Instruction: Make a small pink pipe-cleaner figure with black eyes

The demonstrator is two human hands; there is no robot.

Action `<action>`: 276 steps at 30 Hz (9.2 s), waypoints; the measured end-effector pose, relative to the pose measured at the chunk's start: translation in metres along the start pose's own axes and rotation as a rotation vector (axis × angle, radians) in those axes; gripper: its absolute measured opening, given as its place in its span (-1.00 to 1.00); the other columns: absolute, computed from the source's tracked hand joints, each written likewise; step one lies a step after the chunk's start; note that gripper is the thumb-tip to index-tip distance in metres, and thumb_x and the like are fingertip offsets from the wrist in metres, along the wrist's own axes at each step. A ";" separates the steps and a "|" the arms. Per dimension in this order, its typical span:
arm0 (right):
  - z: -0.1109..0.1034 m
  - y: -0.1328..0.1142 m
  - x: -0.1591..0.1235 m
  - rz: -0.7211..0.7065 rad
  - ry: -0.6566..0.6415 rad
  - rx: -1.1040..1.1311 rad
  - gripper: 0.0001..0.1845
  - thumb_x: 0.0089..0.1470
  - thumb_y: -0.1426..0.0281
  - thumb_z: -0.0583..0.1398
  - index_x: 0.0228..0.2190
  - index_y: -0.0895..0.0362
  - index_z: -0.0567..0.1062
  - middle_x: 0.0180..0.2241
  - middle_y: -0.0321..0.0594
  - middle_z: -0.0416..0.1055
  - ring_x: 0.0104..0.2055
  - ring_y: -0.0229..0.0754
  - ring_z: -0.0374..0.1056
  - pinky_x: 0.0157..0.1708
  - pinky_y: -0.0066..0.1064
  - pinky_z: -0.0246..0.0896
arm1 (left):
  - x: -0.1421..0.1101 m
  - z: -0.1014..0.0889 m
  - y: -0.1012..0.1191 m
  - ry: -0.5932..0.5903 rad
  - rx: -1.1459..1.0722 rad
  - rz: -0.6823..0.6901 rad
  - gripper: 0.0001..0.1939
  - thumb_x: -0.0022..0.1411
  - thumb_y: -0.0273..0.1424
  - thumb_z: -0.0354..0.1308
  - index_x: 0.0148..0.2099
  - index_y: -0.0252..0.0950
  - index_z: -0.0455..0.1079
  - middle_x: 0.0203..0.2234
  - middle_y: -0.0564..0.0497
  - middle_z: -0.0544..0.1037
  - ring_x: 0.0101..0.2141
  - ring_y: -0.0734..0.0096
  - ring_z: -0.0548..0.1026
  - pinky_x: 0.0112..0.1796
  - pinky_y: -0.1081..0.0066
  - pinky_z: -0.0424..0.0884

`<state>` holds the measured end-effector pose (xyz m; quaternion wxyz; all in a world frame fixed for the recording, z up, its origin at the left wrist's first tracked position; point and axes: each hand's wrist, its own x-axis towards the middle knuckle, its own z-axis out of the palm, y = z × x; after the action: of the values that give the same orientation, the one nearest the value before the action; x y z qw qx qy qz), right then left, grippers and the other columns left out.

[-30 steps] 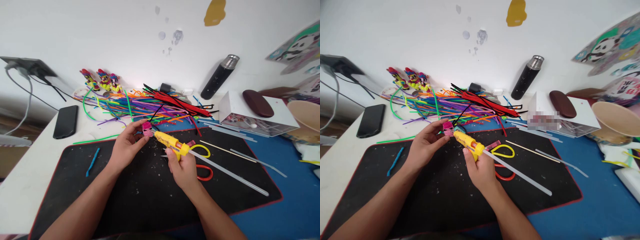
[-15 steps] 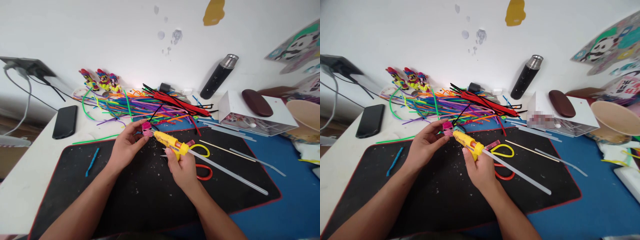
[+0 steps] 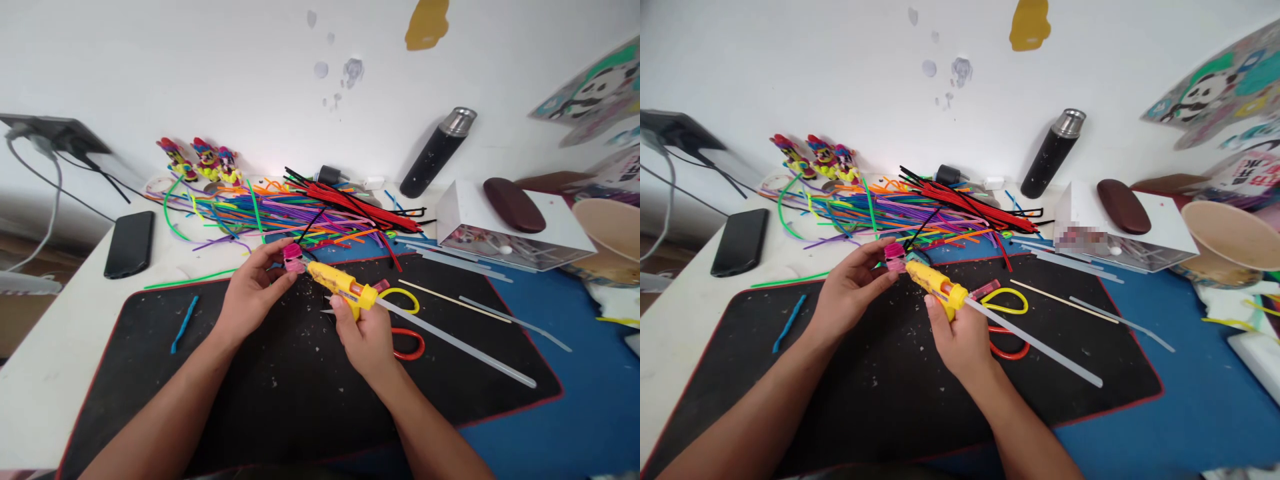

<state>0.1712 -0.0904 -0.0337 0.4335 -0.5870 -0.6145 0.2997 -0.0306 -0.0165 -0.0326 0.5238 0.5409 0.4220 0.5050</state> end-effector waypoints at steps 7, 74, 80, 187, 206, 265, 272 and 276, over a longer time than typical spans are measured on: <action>-0.001 0.000 0.001 -0.024 -0.005 -0.015 -0.41 0.48 -0.05 0.04 -0.36 0.07 0.59 -0.70 -0.33 0.24 -0.58 -0.13 0.29 -0.53 -0.38 0.17 | 0.000 0.000 0.000 -0.007 -0.008 -0.007 -0.46 0.24 -0.32 0.49 0.25 -0.12 0.54 0.12 -0.10 0.60 0.07 0.18 0.57 0.03 0.26 0.58; -0.002 0.000 0.003 -0.060 0.037 -0.042 -0.51 0.46 0.08 0.10 -0.45 0.05 0.50 -0.67 -0.35 0.21 -0.56 -0.15 0.26 -0.46 -0.37 0.22 | 0.001 0.000 -0.001 -0.008 -0.025 -0.002 -0.45 0.21 -0.36 0.51 0.23 -0.10 0.56 0.12 -0.09 0.62 0.06 0.20 0.59 -0.02 0.31 0.60; -0.002 0.001 0.002 -0.039 0.029 -0.052 -0.54 0.45 0.08 0.12 -0.42 0.04 0.53 -0.68 -0.36 0.21 -0.55 -0.13 0.29 -0.46 -0.37 0.23 | 0.001 0.001 0.000 0.009 -0.024 0.001 -0.45 0.18 -0.33 0.54 0.21 -0.12 0.57 0.08 -0.10 0.64 0.06 0.17 0.60 -0.02 0.28 0.60; -0.038 0.004 0.042 -0.004 -0.475 -0.921 -0.88 0.37 0.43 0.24 -0.18 0.11 0.62 -0.17 -0.13 0.64 -0.09 0.00 0.55 -0.10 -0.25 0.26 | 0.002 0.000 -0.001 0.064 0.113 0.001 -0.43 0.19 -0.32 0.46 0.24 -0.17 0.52 0.07 -0.08 0.62 0.03 0.21 0.56 0.03 0.25 0.54; -0.032 0.013 0.035 -0.015 -0.198 -0.537 -0.94 0.30 0.41 0.25 -0.26 0.06 0.55 -0.50 -0.38 0.46 -0.45 -0.20 0.37 -0.33 -0.36 0.10 | 0.001 0.003 0.000 0.023 -0.005 -0.091 -0.38 0.14 -0.29 0.51 0.24 -0.18 0.53 0.03 -0.08 0.64 -0.02 0.20 0.58 0.04 0.22 0.55; 0.006 -0.003 0.034 -0.374 0.038 -0.470 -0.69 0.47 0.29 0.13 -0.20 0.08 0.65 -0.52 -0.28 0.52 -0.49 -0.20 0.39 -0.35 -0.36 0.15 | -0.005 0.010 0.003 -0.148 -0.135 -0.236 -0.41 0.10 -0.30 0.56 0.18 -0.18 0.58 -0.02 -0.07 0.67 0.00 0.16 0.61 0.02 0.23 0.59; 0.005 -0.004 0.034 -0.365 0.022 -0.474 -0.68 0.47 0.29 0.11 -0.18 0.08 0.66 -0.50 -0.26 0.55 -0.47 -0.19 0.41 -0.33 -0.35 0.18 | -0.005 0.009 0.003 -0.147 -0.117 -0.236 -0.39 0.09 -0.28 0.56 0.19 -0.18 0.58 -0.02 -0.08 0.68 0.03 0.10 0.62 0.06 0.16 0.59; 0.005 -0.004 0.033 -0.361 0.021 -0.478 -0.67 0.48 0.28 0.11 -0.17 0.07 0.67 -0.49 -0.26 0.56 -0.47 -0.19 0.42 -0.32 -0.35 0.19 | -0.005 0.009 0.001 -0.145 -0.111 -0.233 -0.40 0.10 -0.27 0.56 0.19 -0.18 0.58 -0.01 -0.10 0.68 0.03 0.08 0.62 0.06 0.14 0.59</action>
<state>0.1670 -0.0576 -0.0268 0.3355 -0.5567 -0.7577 0.0586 -0.0229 -0.0228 -0.0312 0.6372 0.4934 0.4142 0.4229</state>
